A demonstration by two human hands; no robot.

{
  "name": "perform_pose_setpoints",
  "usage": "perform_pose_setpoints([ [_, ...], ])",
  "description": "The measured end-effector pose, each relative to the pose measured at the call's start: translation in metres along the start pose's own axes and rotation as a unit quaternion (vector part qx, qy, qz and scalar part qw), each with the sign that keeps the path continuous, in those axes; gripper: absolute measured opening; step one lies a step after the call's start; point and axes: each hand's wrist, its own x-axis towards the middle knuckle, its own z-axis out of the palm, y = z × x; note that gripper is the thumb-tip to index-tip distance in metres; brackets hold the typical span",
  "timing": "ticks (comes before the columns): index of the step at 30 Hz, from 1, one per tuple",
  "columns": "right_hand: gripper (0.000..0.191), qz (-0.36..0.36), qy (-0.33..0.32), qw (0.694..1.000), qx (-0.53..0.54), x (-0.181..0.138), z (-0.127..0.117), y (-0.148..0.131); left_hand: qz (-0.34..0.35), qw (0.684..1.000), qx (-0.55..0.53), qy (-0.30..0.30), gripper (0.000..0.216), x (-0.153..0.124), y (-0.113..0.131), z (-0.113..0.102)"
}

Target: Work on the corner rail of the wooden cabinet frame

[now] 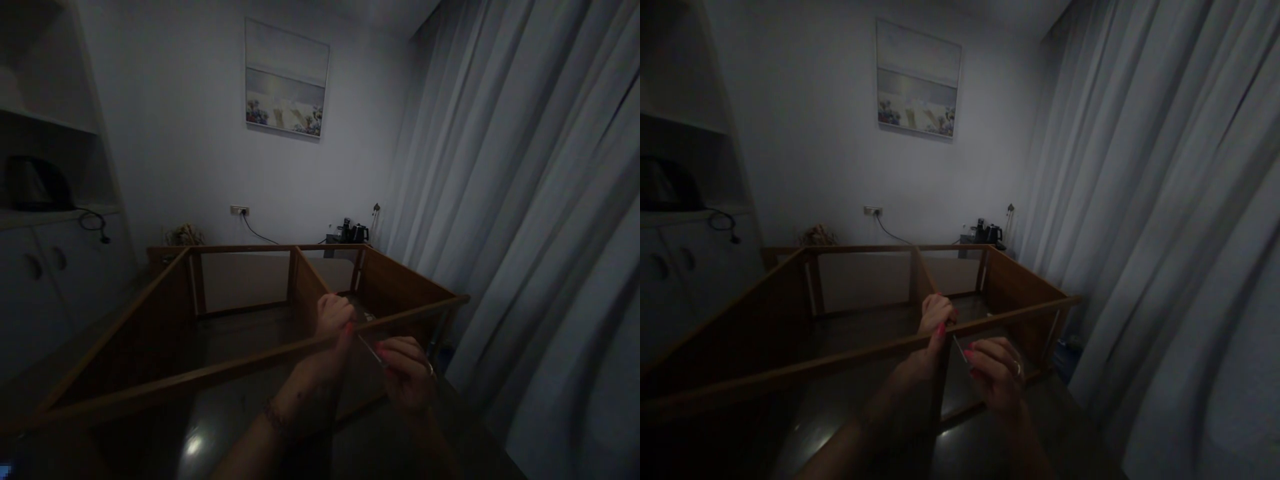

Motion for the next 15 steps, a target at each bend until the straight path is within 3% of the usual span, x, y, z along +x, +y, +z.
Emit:
perform_pose_setpoints([
  [15, 0.01, 0.004, 0.029, 0.999, -0.039, -0.009, 0.008, -0.017, -0.014, 1.0, 0.005, 0.002, 0.064, 0.002, -0.009, 0.006],
])
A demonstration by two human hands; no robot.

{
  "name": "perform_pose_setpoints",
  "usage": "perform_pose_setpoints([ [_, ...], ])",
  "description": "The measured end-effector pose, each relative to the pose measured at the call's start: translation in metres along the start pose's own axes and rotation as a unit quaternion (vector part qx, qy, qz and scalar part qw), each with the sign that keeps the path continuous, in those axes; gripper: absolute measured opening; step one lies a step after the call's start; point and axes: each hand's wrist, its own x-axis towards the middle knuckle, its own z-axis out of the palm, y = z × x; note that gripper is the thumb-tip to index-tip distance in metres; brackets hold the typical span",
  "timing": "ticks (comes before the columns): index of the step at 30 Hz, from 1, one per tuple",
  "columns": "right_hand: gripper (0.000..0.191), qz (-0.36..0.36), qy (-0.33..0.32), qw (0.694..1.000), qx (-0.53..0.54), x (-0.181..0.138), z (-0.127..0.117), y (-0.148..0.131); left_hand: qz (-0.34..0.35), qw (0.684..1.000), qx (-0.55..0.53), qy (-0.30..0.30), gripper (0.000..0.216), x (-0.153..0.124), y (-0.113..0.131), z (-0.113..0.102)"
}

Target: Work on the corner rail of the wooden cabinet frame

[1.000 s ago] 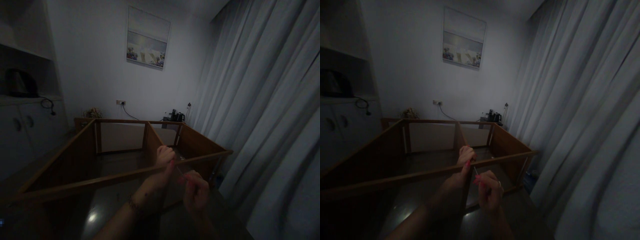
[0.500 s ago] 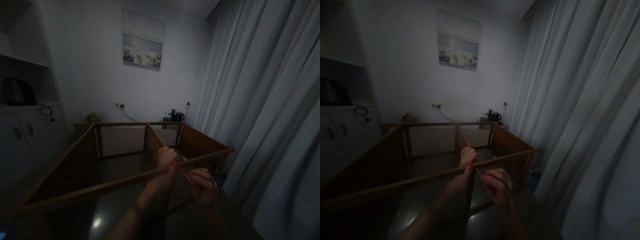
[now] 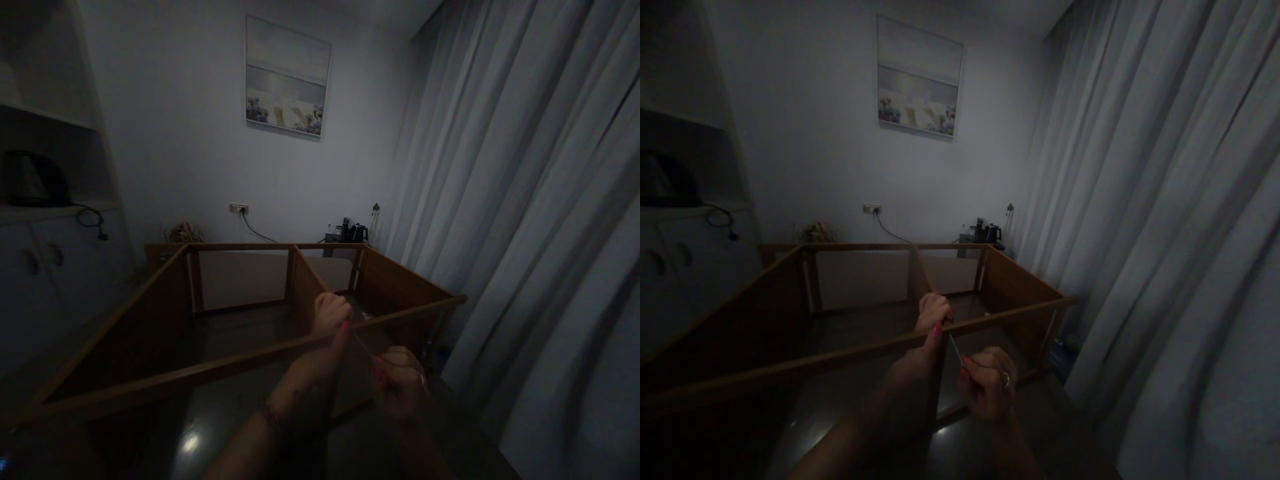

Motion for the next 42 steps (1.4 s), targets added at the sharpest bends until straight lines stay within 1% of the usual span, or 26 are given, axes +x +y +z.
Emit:
perform_pose_setpoints([
  [6, 0.015, 0.009, 0.003, 1.0, 0.005, -0.001, 0.001, 0.004, 0.0, 1.0, -0.01, 0.003, 0.064, -0.002, 0.005, -0.002],
  [9, 0.019, 0.025, 0.003, 0.999, 0.025, -0.001, 0.001, 0.004, -0.008, 1.0, -0.016, -0.011, 0.061, -0.001, 0.008, -0.004],
  [13, 0.017, 0.039, -0.008, 0.998, 0.054, 0.002, 0.002, 0.002, 0.009, 1.0, -0.021, -0.016, 0.062, 0.0, 0.004, -0.004],
  [17, 0.024, 0.066, -0.013, 0.993, 0.097, 0.005, 0.006, -0.002, 0.004, 1.0, -0.022, -0.008, 0.061, 0.0, 0.002, -0.002],
  [20, 0.026, 0.086, -0.016, 0.991, 0.103, 0.005, 0.006, -0.003, 0.006, 1.0, -0.016, -0.017, 0.062, 0.001, 0.001, -0.003],
  [22, 0.026, 0.075, -0.028, 0.992, 0.098, 0.007, 0.005, -0.003, 0.01, 1.0, -0.01, -0.023, 0.061, 0.001, 0.0, -0.003],
  [25, 0.029, 0.024, -0.049, 0.996, 0.065, 0.012, 0.002, -0.002, 0.01, 1.0, -0.01, -0.019, 0.061, 0.0, -0.001, -0.002],
  [27, 0.031, -0.01, -0.045, 0.999, 0.024, 0.015, 0.001, -0.004, 0.007, 1.0, -0.012, -0.012, 0.061, 0.0, 0.0, -0.001],
  [30, 0.034, -0.024, -0.04, 0.998, -0.03, 0.017, 0.002, -0.01, -0.003, 1.0, -0.005, -0.013, 0.062, 0.0, -0.001, 0.0],
  [33, 0.036, 0.002, -0.056, 0.998, -0.025, 0.015, 0.004, -0.017, 0.005, 1.0, -0.009, -0.021, 0.063, 0.001, -0.001, 0.0],
  [36, 0.038, 0.043, -0.068, 0.997, 0.009, 0.015, 0.005, -0.022, 0.016, 1.0, -0.021, -0.009, 0.06, 0.001, -0.001, -0.002],
  [39, 0.04, 0.083, -0.084, 0.992, 0.04, 0.016, 0.005, -0.023, 0.011, 1.0, -0.023, -0.009, 0.06, 0.001, -0.001, -0.002],
  [42, 0.044, 0.105, -0.093, 0.988, 0.072, 0.018, 0.006, -0.022, 0.009, 1.0, -0.019, -0.02, 0.061, 0.002, 0.0, -0.003],
])
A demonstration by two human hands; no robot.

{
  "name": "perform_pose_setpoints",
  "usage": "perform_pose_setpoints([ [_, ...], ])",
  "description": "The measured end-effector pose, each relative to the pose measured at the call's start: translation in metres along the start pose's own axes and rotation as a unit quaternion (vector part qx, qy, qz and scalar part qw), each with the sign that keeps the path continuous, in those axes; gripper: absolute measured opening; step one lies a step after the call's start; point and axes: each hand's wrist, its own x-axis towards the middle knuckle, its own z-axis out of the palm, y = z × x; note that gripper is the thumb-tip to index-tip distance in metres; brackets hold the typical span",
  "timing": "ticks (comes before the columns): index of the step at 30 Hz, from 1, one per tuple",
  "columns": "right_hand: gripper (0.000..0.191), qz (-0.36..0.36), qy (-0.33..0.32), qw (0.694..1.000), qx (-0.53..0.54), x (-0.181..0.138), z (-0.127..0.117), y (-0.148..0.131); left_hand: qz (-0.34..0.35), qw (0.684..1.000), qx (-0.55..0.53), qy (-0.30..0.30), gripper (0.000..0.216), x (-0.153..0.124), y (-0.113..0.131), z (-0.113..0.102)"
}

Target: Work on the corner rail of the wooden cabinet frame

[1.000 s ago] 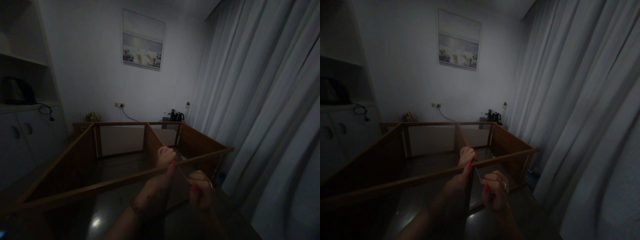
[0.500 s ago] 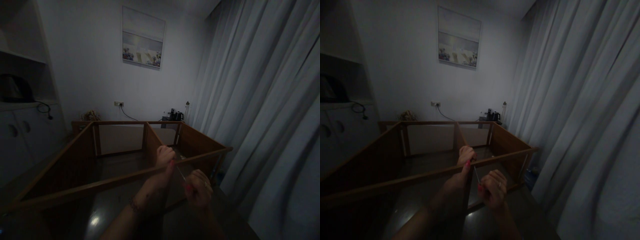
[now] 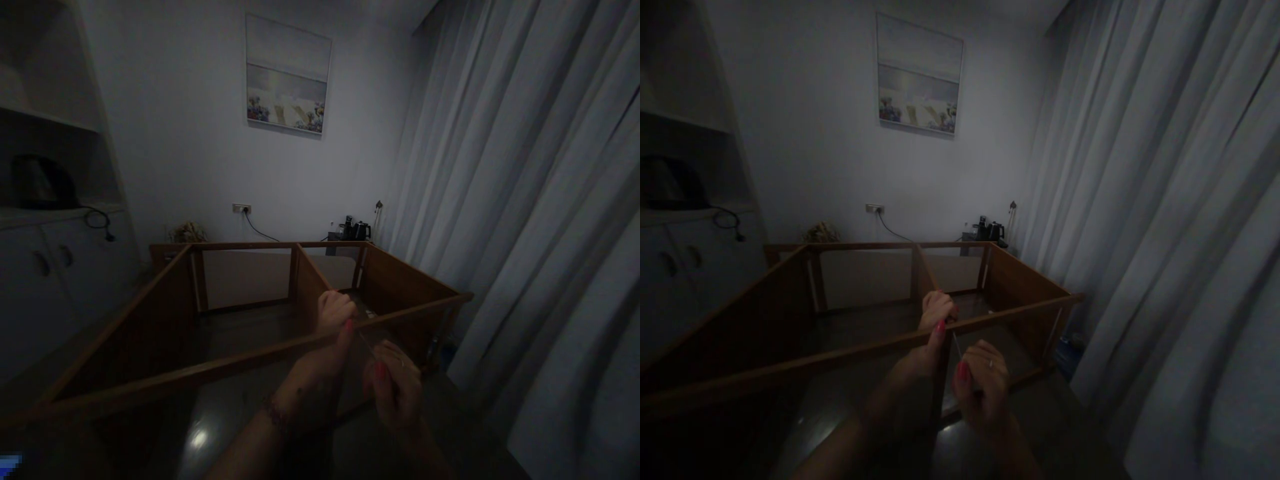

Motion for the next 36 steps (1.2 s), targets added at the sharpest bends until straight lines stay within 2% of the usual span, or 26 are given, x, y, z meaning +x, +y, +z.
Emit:
perform_pose_setpoints([
  [3, 0.049, 0.015, -0.006, 0.999, 0.049, -0.001, 0.001, 0.004, 0.004, 1.0, 0.0, -0.006, 0.064, 0.002, 0.002, -0.002],
  [6, 0.045, 0.044, 0.005, 0.996, 0.074, -0.006, 0.002, 0.009, 0.001, 1.0, 0.004, -0.015, 0.065, 0.004, 0.005, -0.003],
  [10, 0.033, 0.094, 0.076, 0.987, 0.105, -0.016, 0.006, 0.017, 0.005, 1.0, 0.01, -0.011, 0.066, 0.003, 0.001, -0.002],
  [12, 0.031, 0.084, 0.104, 0.983, 0.124, -0.018, 0.007, 0.02, -0.002, 1.0, 0.018, -0.018, 0.067, 0.003, -0.003, 0.001],
  [16, 0.025, 0.018, 0.056, 0.994, 0.09, -0.017, 0.003, 0.021, -0.019, 0.999, 0.026, -0.019, 0.063, 0.0, -0.003, 0.004],
  [20, 0.035, -0.008, 0.026, 0.998, 0.06, -0.012, -0.005, 0.02, -0.023, 1.0, 0.016, 0.011, 0.056, -0.007, 0.009, 0.001],
  [24, 0.03, -0.033, 0.0, 0.998, 0.044, -0.009, -0.01, 0.022, -0.024, 0.999, 0.014, 0.016, 0.058, -0.011, 0.02, -0.005],
  [28, 0.028, -0.065, 0.008, 0.997, 0.048, -0.007, -0.008, 0.027, -0.039, 0.999, 0.007, -0.007, 0.057, -0.006, 0.022, -0.008],
  [31, 0.03, -0.061, 0.014, 0.996, 0.07, -0.006, -0.005, 0.029, -0.029, 0.999, -0.006, -0.027, 0.058, 0.0, 0.017, -0.007],
  [36, 0.025, -0.032, 0.031, 0.996, 0.082, -0.007, -0.003, 0.024, -0.023, 1.0, -0.021, 0.001, 0.063, 0.003, 0.01, -0.001],
])
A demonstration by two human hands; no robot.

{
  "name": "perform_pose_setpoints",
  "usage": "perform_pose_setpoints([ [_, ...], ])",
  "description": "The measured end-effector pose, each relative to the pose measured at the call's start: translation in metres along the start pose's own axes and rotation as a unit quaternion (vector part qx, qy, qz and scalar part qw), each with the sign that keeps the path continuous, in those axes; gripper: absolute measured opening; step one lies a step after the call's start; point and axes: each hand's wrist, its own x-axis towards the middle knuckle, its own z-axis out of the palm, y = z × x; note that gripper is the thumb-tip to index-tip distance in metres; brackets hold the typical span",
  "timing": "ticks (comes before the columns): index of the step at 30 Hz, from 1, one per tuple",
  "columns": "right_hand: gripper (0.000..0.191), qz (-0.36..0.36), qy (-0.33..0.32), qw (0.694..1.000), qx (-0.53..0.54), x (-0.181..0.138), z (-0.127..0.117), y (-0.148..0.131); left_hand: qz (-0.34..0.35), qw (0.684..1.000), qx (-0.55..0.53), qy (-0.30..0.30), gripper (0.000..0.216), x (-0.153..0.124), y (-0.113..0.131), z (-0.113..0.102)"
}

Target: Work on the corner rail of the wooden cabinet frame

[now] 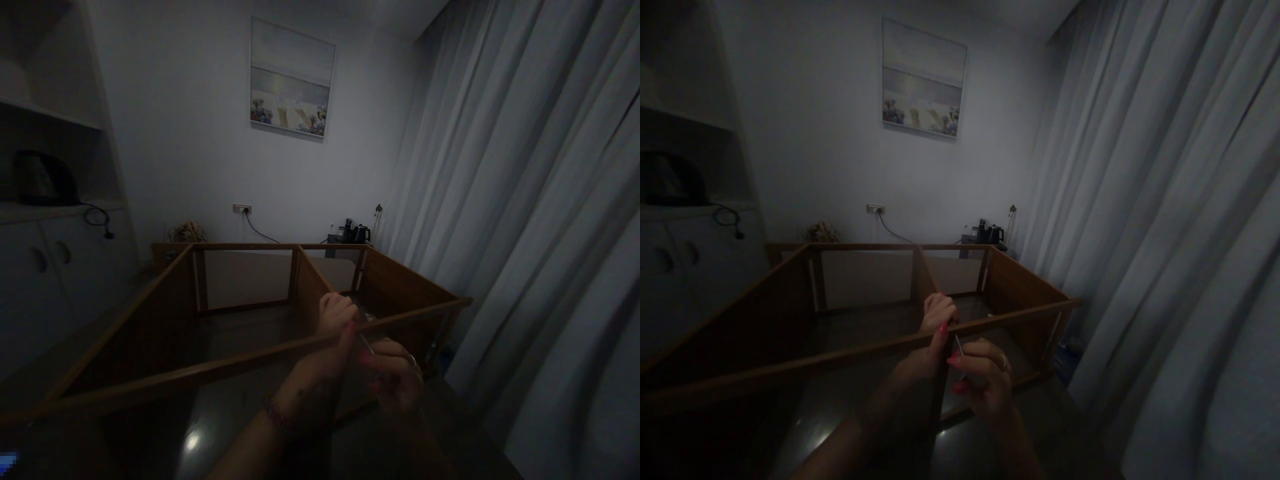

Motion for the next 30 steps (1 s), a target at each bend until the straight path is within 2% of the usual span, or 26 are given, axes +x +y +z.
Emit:
perform_pose_setpoints([
  [8, 0.024, 0.056, 0.042, 0.998, 0.0, 0.0, 0.004, -0.01, -0.003, 0.999, 0.028, -0.023, 0.052, -0.006, 0.001, -0.003],
  [13, 0.023, 0.066, 0.057, 0.996, -0.005, -0.001, 0.008, -0.015, 0.0, 0.999, 0.038, -0.012, 0.058, -0.005, -0.003, 0.0],
  [19, 0.025, 0.082, 0.054, 0.994, -0.045, -0.002, 0.008, -0.02, -0.02, 1.0, 0.016, 0.007, 0.059, -0.005, 0.008, -0.001],
  [24, 0.026, 0.052, 0.035, 0.995, -0.081, 0.001, 0.004, -0.019, -0.015, 0.999, 0.044, 0.013, 0.061, -0.006, 0.011, -0.001],
  [30, 0.024, -0.035, -0.009, 0.991, -0.126, 0.002, -0.004, -0.009, 0.0, 0.999, 0.05, 0.007, 0.066, -0.007, 0.005, -0.002],
])
